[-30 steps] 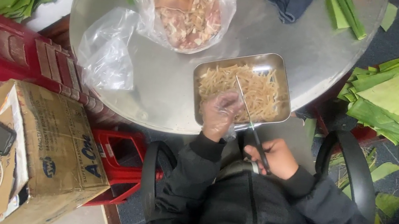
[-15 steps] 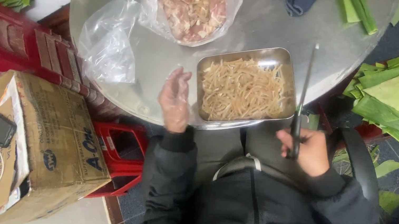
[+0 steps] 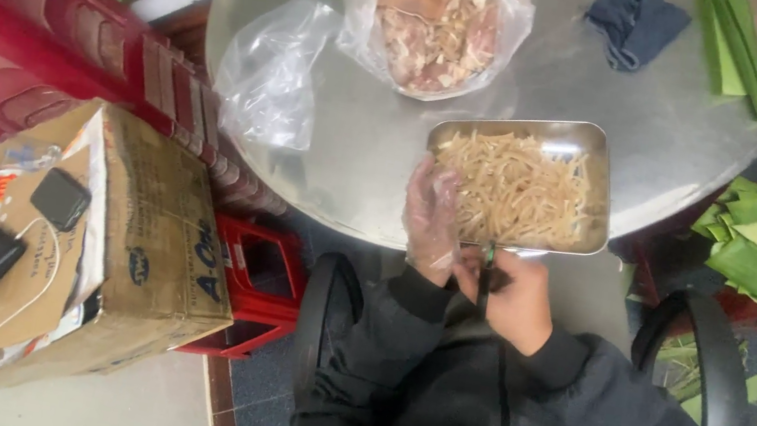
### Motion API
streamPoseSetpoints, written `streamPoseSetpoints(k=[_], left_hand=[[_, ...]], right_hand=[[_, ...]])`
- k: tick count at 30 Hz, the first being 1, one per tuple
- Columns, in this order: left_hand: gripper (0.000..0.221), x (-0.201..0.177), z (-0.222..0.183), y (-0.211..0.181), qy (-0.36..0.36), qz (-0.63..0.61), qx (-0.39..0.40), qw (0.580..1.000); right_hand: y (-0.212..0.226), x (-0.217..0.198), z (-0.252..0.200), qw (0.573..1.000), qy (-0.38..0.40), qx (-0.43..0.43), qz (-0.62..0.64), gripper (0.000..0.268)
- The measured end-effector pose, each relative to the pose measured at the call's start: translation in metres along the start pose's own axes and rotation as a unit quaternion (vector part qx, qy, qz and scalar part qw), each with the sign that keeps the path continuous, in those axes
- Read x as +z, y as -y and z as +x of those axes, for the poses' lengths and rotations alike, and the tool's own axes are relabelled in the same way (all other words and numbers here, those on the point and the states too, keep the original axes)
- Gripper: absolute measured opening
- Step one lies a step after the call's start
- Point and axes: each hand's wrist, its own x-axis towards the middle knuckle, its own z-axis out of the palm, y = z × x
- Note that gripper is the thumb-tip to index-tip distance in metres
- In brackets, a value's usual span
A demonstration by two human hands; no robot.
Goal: A person uses scissors to cut strips of food material from a plastic bag into a metal tray on a production table.
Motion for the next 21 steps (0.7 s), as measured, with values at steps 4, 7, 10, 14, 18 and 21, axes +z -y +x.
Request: streamPoseSetpoints(k=[4, 7, 10, 14, 18, 21], left_hand=[[0.026, -0.012, 0.010, 0.009, -0.019, 0.053, -0.001, 0.998], [0.025, -0.014, 0.010, 0.014, -0.029, 0.174, 0.047, 0.983], [0.012, -0.008, 0.008, -0.001, 0.010, 0.170, 0.066, 0.983], [0.021, -0.008, 0.012, -0.005, 0.032, 0.216, 0.066, 0.974], [0.026, -0.011, 0.015, 0.002, 0.031, 0.191, 0.049, 0.980], [0.072, -0.014, 0.027, -0.020, 0.187, 0.115, 0.060, 0.974]], right_hand=[[-0.016, -0.001, -0.005, 1.000, 0.007, 0.003, 0.028, 0.015], [-0.020, 0.001, -0.009, 1.000, 0.013, -0.002, 0.023, 0.017], [-0.021, 0.002, -0.009, 1.000, 0.024, 0.012, 0.007, 0.011], [-0.022, 0.002, -0.006, 1.000, 0.026, 0.006, -0.016, 0.009], [-0.027, 0.003, -0.007, 0.999, 0.025, 0.004, -0.027, 0.008], [-0.010, 0.003, -0.006, 0.999, 0.044, 0.019, 0.010, 0.010]])
